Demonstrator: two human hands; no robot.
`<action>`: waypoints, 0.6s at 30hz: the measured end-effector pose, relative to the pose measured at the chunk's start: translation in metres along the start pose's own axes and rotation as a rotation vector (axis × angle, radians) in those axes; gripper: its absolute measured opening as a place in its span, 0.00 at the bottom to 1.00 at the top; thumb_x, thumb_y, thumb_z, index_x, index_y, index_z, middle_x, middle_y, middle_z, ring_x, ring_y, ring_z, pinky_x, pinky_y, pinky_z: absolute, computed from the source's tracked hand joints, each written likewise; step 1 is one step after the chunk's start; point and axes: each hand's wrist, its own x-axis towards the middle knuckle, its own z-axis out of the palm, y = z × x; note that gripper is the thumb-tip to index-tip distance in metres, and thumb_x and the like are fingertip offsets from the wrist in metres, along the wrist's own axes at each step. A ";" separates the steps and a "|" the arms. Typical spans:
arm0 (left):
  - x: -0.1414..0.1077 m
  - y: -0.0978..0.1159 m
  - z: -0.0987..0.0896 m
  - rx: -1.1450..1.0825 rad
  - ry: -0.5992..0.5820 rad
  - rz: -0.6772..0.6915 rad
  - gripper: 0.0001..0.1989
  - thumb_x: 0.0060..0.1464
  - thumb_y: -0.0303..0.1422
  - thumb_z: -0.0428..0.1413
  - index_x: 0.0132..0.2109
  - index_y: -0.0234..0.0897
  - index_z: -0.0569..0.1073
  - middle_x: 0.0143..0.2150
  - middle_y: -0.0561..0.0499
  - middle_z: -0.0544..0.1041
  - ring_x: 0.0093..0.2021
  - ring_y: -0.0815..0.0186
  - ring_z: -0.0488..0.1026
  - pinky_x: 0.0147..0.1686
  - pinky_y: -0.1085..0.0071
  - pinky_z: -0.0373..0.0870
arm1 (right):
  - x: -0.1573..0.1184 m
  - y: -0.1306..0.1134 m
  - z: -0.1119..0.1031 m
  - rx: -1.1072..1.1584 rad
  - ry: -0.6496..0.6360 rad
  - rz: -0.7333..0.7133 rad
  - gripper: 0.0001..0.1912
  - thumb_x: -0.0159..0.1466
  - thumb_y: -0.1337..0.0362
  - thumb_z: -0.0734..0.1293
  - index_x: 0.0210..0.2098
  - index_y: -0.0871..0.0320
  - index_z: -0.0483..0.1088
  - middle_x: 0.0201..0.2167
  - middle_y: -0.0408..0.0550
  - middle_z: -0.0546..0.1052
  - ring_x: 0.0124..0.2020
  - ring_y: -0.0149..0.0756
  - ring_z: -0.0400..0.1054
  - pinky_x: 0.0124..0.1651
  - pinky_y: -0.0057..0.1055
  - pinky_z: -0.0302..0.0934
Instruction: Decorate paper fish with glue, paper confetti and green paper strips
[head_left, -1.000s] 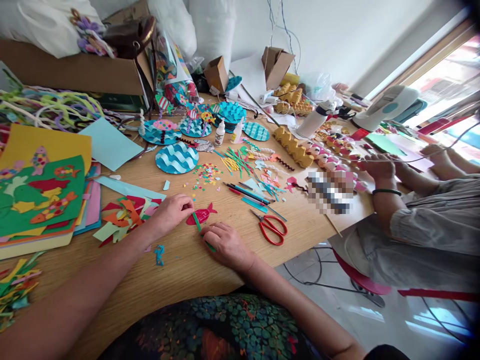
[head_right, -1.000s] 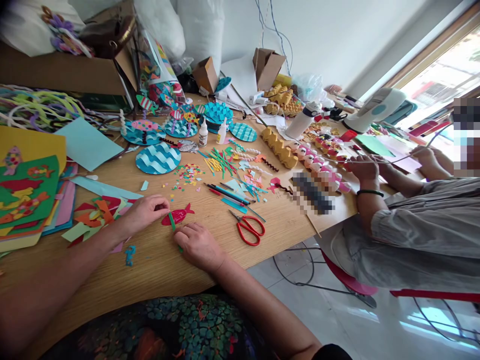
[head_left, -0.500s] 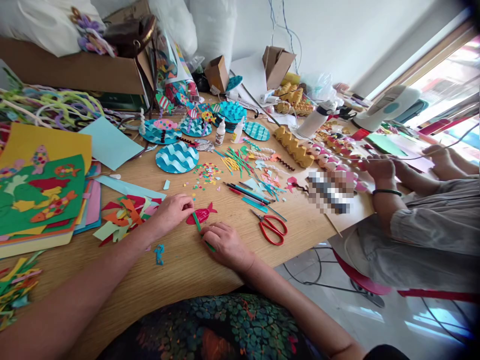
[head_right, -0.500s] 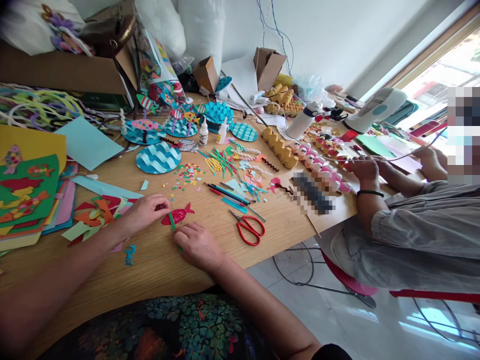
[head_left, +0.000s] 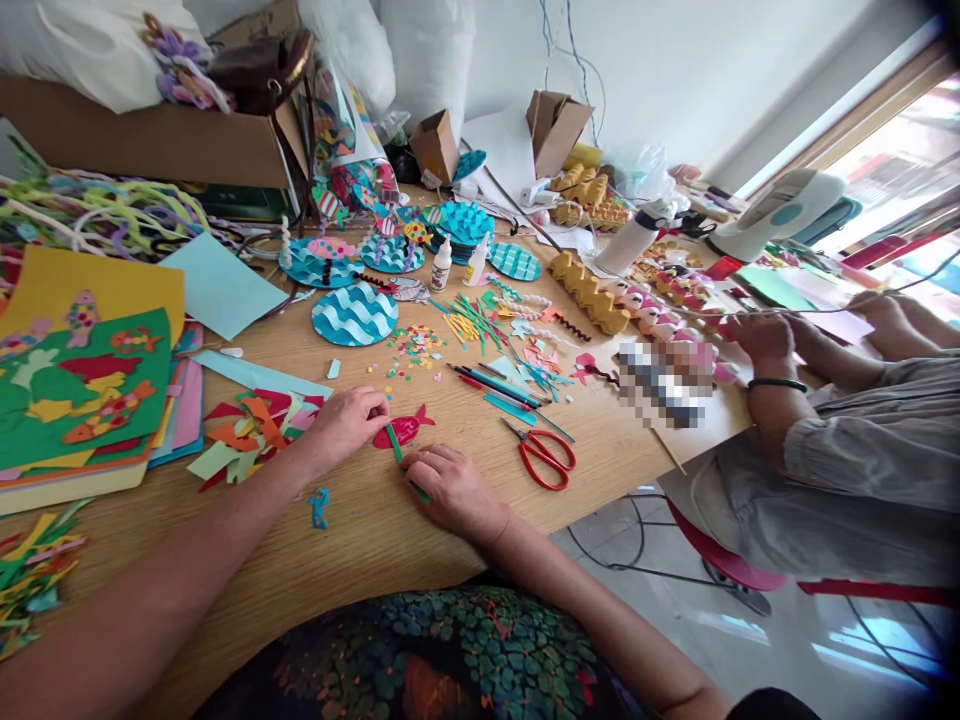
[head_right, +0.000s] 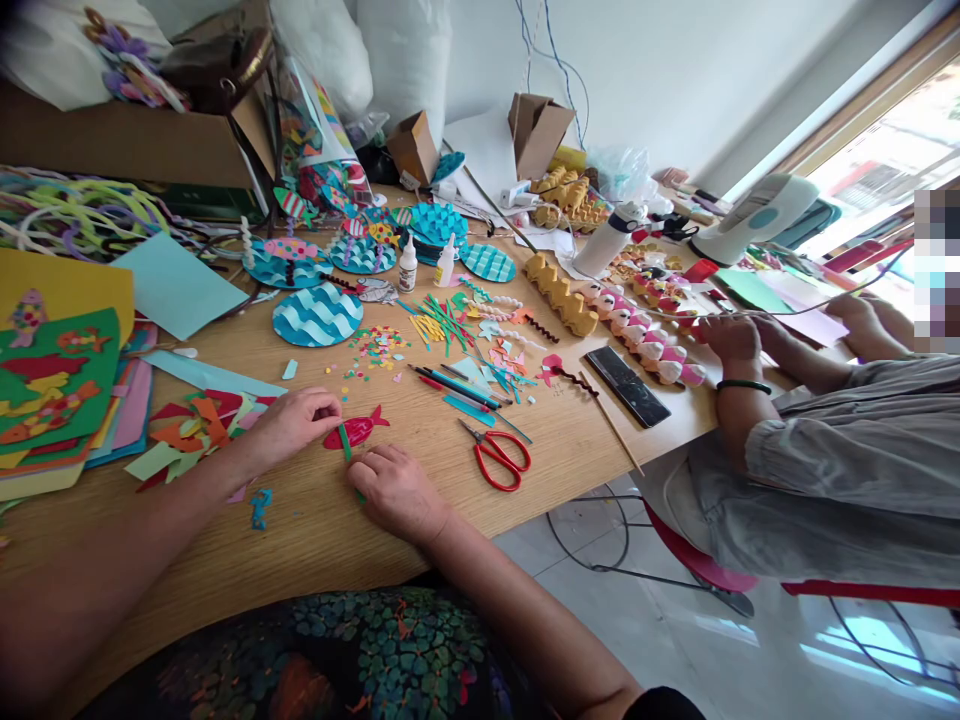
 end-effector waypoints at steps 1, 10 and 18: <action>0.000 0.000 0.000 0.001 0.000 -0.001 0.05 0.47 0.29 0.50 0.26 0.38 0.69 0.28 0.54 0.70 0.30 0.66 0.67 0.29 0.72 0.58 | 0.000 0.000 0.000 -0.002 0.002 -0.001 0.06 0.62 0.71 0.57 0.31 0.58 0.64 0.32 0.48 0.74 0.37 0.32 0.65 0.41 0.28 0.59; 0.000 0.001 0.000 0.006 0.000 0.000 0.06 0.48 0.29 0.51 0.26 0.38 0.69 0.28 0.54 0.71 0.30 0.66 0.68 0.29 0.72 0.59 | 0.001 -0.001 -0.001 0.001 0.024 -0.001 0.06 0.62 0.72 0.58 0.30 0.59 0.64 0.32 0.48 0.74 0.36 0.32 0.66 0.40 0.28 0.59; 0.000 0.001 0.000 0.018 -0.003 0.003 0.06 0.48 0.30 0.50 0.26 0.38 0.69 0.29 0.53 0.72 0.31 0.66 0.68 0.30 0.72 0.59 | 0.000 0.001 0.001 0.002 0.037 -0.003 0.06 0.62 0.72 0.57 0.30 0.59 0.64 0.32 0.48 0.74 0.35 0.32 0.65 0.39 0.28 0.59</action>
